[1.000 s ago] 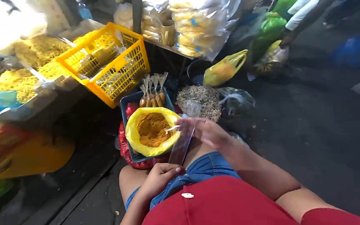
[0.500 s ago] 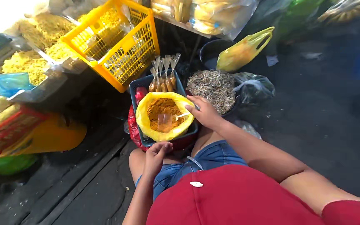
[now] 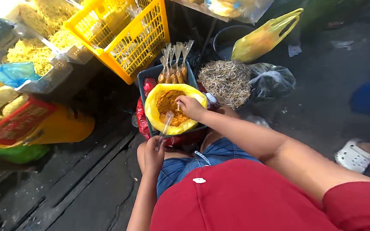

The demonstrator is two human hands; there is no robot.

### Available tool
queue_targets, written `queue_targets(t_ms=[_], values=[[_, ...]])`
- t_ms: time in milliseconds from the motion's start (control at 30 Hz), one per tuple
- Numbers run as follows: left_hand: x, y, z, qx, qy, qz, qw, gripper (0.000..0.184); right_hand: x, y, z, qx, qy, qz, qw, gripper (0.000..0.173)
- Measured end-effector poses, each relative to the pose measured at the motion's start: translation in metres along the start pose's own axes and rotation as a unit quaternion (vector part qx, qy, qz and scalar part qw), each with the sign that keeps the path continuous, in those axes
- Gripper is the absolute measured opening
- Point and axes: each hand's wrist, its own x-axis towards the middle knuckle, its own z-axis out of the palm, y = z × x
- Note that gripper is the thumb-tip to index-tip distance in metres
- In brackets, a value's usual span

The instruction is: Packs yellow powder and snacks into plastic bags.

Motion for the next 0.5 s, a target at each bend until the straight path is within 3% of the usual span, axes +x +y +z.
queue_targets(t_ms=[267,500], values=[[-0.012,-0.011,0.001,0.023,0.047,0.022,0.998,0.019,-0.008,-0.014,0.009,0.060,-0.004,0.057,0.997,0.027],[0.010,0.014,0.010,0.027,0.064,0.098,0.993,0.018,-0.010,-0.019,0.004,0.071,-0.066,0.120,0.988,0.033]])
